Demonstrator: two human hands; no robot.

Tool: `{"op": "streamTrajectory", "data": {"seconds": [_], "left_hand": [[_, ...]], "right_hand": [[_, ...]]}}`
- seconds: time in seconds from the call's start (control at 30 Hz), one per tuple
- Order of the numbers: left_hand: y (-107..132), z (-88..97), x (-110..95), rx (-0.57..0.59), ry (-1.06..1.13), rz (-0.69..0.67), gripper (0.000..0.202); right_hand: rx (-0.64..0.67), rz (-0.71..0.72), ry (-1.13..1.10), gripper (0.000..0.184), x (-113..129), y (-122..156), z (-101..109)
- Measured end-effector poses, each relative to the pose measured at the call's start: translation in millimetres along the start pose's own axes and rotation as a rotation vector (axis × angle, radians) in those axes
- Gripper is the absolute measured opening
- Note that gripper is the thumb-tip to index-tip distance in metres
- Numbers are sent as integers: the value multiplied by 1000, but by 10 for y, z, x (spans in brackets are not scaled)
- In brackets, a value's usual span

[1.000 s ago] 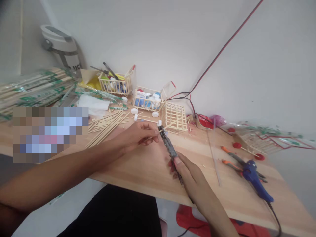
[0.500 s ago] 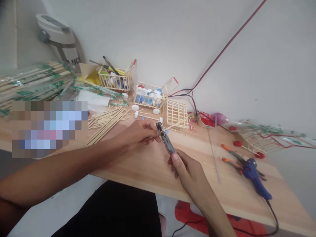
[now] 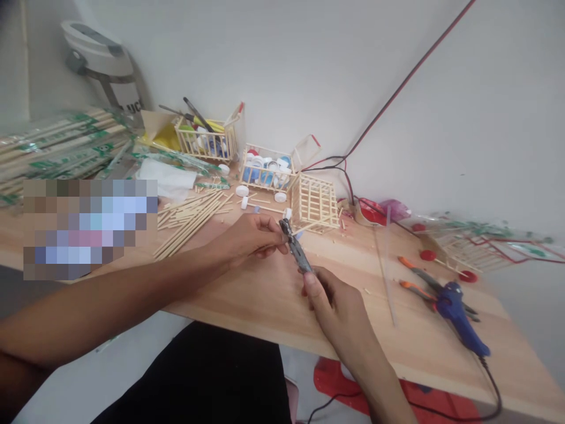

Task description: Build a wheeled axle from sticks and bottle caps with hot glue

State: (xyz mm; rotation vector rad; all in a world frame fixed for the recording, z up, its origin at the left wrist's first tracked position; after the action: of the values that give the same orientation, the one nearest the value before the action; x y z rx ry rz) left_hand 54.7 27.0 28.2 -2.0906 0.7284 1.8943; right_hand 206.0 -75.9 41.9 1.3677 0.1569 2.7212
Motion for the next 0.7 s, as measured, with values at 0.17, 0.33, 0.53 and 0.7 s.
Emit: {"op": "streamTrajectory", "data": {"seconds": [0.17,0.33,0.53,0.7], "left_hand": [[-6,-21,-2,57,38,20,18],[-24,-33,16,162,52,76,11],[-31,-34,53,293,45,123,25],[0,-43,20,357,-190,62,15]], "right_hand": [[-29,-15,14,49,-20,14,6],[-43,-30,17,50,-32,35,50],[-75,-46,-37,50,-105,73,108],[-79,-68,-54,50,-137,89,118]]}}
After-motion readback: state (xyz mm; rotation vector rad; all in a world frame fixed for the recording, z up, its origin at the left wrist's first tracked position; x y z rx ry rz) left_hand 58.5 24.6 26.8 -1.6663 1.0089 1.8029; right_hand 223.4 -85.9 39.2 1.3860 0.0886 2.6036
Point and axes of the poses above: each hand's wrist, its own y-axis away from the middle knuckle, its own z-axis out of the back of the hand, x = y × z, the point moved 6 cm from there along -y, towards the middle knuckle, and after that the axes turned 12 degrees about -y, right-handed, at the moved point
